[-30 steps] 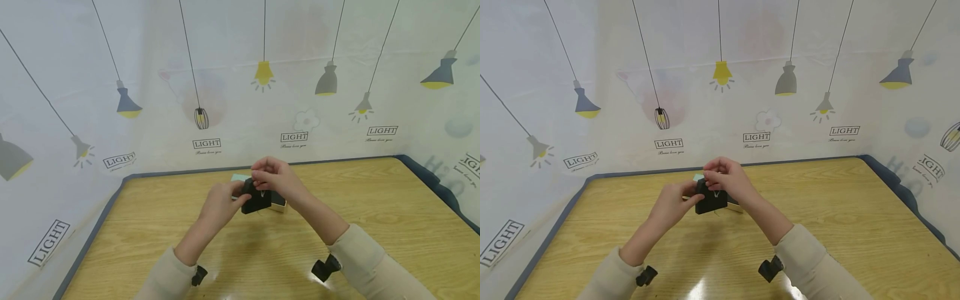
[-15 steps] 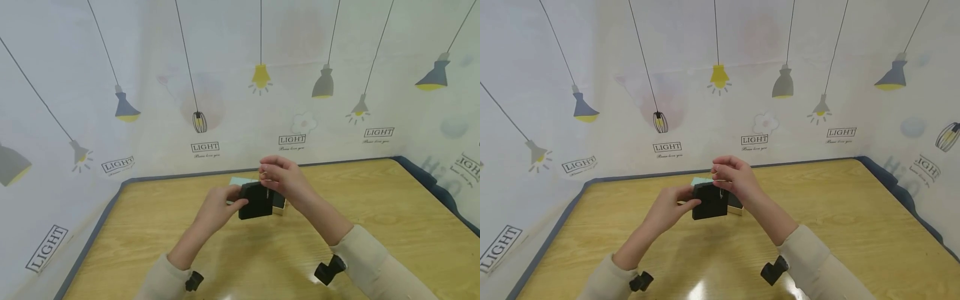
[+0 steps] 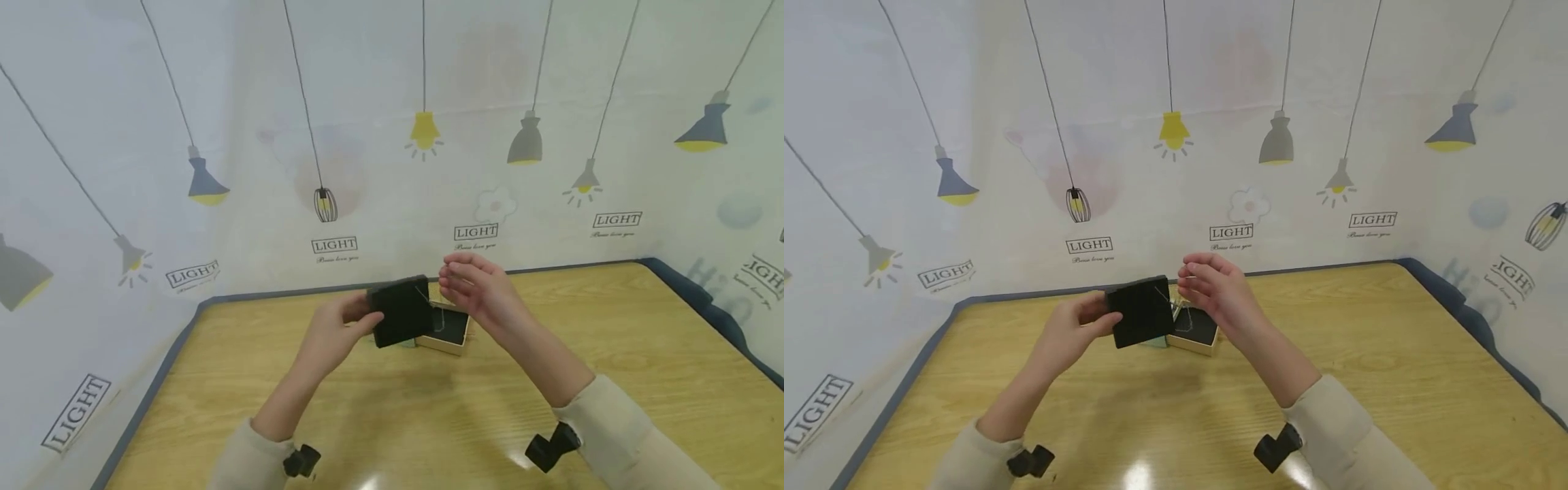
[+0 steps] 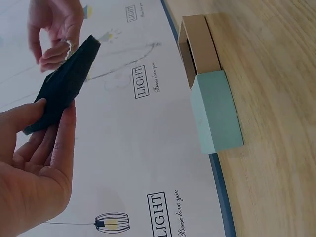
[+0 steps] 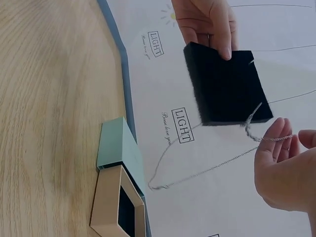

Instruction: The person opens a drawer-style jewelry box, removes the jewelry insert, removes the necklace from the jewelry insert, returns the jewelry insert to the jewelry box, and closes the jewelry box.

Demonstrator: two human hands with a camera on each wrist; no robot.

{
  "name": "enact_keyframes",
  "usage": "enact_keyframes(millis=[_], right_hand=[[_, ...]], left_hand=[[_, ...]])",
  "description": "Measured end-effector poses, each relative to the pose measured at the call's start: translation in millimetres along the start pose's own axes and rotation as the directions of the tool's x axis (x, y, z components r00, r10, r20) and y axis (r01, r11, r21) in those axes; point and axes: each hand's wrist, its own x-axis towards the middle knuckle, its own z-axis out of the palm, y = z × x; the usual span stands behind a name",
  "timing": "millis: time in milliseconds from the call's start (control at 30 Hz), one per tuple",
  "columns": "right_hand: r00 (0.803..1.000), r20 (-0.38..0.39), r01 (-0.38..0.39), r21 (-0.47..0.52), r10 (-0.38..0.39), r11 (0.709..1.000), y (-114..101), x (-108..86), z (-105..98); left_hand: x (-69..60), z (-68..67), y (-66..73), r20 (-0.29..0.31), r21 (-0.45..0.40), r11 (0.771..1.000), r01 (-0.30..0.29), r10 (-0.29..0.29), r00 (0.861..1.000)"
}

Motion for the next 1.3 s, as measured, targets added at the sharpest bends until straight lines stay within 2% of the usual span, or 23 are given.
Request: enact_keyframes(millis=[100,267,467,567,867,1067,1200,1300], right_hand=[[0.999,0.036,-0.007,-0.017,0.008,1.000,1.7,-1.2,-1.0],[0.997,0.082,0.008,-0.091,-0.001,0.996,5.2,-1.9,-0.8],[0.996,0.090,0.027,-0.262,-0.003,0.965,12.0,-1.9,-1.5],[0.996,0.092,0.033,-0.316,-0.004,0.948,14.8,-1.6,-1.2],[0.998,0.061,0.039,-0.387,-0.017,0.921,16.6,-1.7,1.2],[0.997,0.036,0.078,-0.413,-0.070,0.907,20.2,-0.8,-4.8],[0.996,0.021,0.085,-0.471,-0.085,0.878,21.5,-0.5,-4.6],[0.996,0.003,0.079,-0.540,-0.092,0.838,22.6,0.2,-3.4]], left_hand=[[-0.9,-6.1,-0.4,-0.018,-0.084,0.996,0.021,-0.022,1.000],[-1.3,-12.3,0.8,-0.046,-0.152,0.988,-0.004,-0.003,0.999],[0.5,-11.5,1.0,-0.064,-0.171,0.985,-0.004,-0.007,0.998],[0.8,-10.7,2.1,-0.069,-0.181,0.984,-0.006,-0.006,0.998],[0.8,-10.4,3.9,-0.059,-0.185,0.983,0.002,-0.013,0.998],[2.4,-3.5,5.2,-0.045,-0.203,0.979,0.014,-0.023,0.999],[5.0,2.6,5.8,-0.048,-0.206,0.978,0.008,-0.018,0.999],[5.7,5.6,6.2,-0.047,-0.207,0.978,0.009,-0.019,0.999]])
